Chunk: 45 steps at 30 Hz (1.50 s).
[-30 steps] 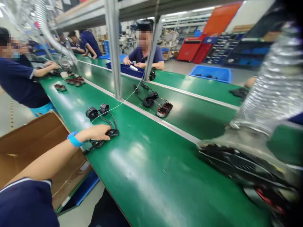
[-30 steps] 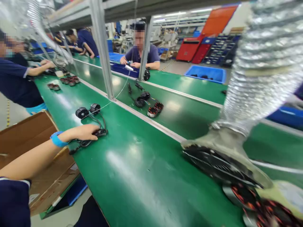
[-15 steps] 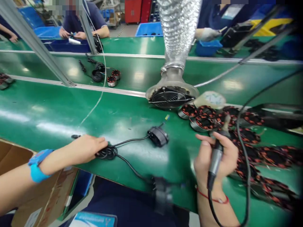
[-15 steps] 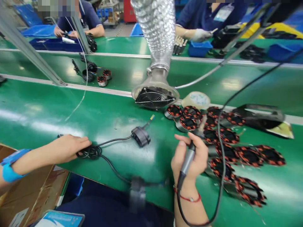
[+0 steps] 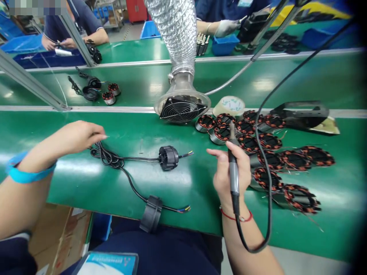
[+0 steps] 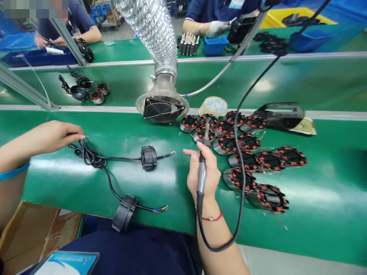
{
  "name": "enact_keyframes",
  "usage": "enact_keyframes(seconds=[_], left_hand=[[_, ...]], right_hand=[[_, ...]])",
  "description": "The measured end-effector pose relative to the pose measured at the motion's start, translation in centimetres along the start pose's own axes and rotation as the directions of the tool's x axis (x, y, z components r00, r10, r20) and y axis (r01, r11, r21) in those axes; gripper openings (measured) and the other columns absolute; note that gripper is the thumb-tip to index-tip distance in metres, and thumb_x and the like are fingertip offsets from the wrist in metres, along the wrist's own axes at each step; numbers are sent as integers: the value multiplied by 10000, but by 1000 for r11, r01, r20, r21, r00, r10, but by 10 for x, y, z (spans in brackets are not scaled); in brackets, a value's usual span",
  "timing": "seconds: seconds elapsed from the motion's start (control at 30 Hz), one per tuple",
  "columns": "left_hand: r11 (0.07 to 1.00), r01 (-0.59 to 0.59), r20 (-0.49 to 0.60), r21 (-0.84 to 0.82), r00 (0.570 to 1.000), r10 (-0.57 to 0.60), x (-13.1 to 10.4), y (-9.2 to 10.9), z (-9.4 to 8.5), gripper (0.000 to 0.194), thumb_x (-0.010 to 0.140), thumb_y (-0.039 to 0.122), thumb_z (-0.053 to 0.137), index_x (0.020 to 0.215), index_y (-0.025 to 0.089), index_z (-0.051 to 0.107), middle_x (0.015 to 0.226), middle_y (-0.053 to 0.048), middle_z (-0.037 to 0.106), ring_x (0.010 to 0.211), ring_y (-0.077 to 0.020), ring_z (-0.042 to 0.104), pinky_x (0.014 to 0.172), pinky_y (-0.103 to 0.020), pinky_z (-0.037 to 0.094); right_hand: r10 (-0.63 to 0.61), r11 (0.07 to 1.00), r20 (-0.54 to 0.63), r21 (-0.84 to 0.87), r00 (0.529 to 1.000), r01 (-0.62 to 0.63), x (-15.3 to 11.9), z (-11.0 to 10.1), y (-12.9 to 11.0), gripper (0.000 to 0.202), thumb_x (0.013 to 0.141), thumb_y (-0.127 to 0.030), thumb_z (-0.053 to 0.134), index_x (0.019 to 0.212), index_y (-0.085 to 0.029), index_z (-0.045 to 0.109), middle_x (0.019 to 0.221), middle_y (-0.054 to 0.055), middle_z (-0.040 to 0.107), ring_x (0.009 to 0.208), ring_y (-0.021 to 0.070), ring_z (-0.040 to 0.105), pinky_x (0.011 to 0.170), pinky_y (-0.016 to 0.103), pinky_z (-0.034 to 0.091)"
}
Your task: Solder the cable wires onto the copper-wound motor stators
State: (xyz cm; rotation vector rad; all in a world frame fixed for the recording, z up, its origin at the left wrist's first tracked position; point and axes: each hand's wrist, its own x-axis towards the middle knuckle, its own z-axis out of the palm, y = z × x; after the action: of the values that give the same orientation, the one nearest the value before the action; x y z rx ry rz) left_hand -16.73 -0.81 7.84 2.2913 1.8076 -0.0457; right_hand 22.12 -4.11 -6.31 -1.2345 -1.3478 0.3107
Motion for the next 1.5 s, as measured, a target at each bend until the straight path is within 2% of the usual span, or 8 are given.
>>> enact_keyframes(seconds=[0.2,0.4,0.67,0.77,0.87,1.13,1.3,1.5], left_hand=[[777,-94,139,-623,964,228,47,114,36,324,873,410,514,851,141,692,727,-6,668,661,-118,559,627,-220,422],[695,-154,166,-702,914,370,66,169,70,273,867,316,543,756,120,697,627,1,641,580,-95,509,578,-210,367],[751,-292,25,-592,925,379,75,150,71,274,866,346,564,776,141,723,816,-40,683,755,-145,590,728,-250,425],[778,-114,-31,-618,992,121,86,128,87,273,851,361,557,803,143,713,902,-65,695,854,-185,597,799,-289,436],[739,0,117,-673,987,107,87,120,106,306,855,361,526,821,125,718,882,-71,719,835,-188,608,784,-292,448],[646,-65,417,-761,713,564,66,138,114,189,799,271,618,753,133,739,743,-26,730,661,-109,589,638,-200,429],[458,202,331,-866,917,223,73,141,123,251,845,325,548,781,109,660,689,-19,634,497,-63,434,472,-186,319],[419,221,271,-881,961,62,77,147,129,182,837,244,560,931,112,644,610,49,478,530,-68,352,530,-205,281]], right_hand=[[52,987,236,138,970,-86,-9,10,-8,285,938,-299,559,1214,-247,512,1012,64,740,726,165,725,709,345,598],[-90,962,232,274,969,24,-13,20,-22,375,906,-242,593,1246,-274,438,1030,54,710,765,160,709,701,335,598],[-155,988,188,24,970,154,1,5,-18,244,921,-173,536,1139,-269,487,887,3,674,780,159,686,727,316,561],[-51,948,273,-291,961,133,24,-11,-8,260,909,-173,481,1161,-234,501,987,66,685,891,219,677,798,384,546],[53,748,414,-619,909,238,53,-21,2,312,875,-138,461,1175,-156,546,1012,161,677,966,321,633,807,464,503],[145,550,568,-727,810,411,77,-5,-1,250,914,-177,426,1051,-130,631,799,186,700,824,340,626,722,435,450],[190,842,554,-516,810,155,66,0,-28,281,888,-248,477,1165,-221,523,899,73,726,707,237,676,632,328,476],[124,950,712,-285,691,124,43,-15,-11,542,738,-125,476,1273,-211,470,1133,115,674,928,248,675,800,407,541]])
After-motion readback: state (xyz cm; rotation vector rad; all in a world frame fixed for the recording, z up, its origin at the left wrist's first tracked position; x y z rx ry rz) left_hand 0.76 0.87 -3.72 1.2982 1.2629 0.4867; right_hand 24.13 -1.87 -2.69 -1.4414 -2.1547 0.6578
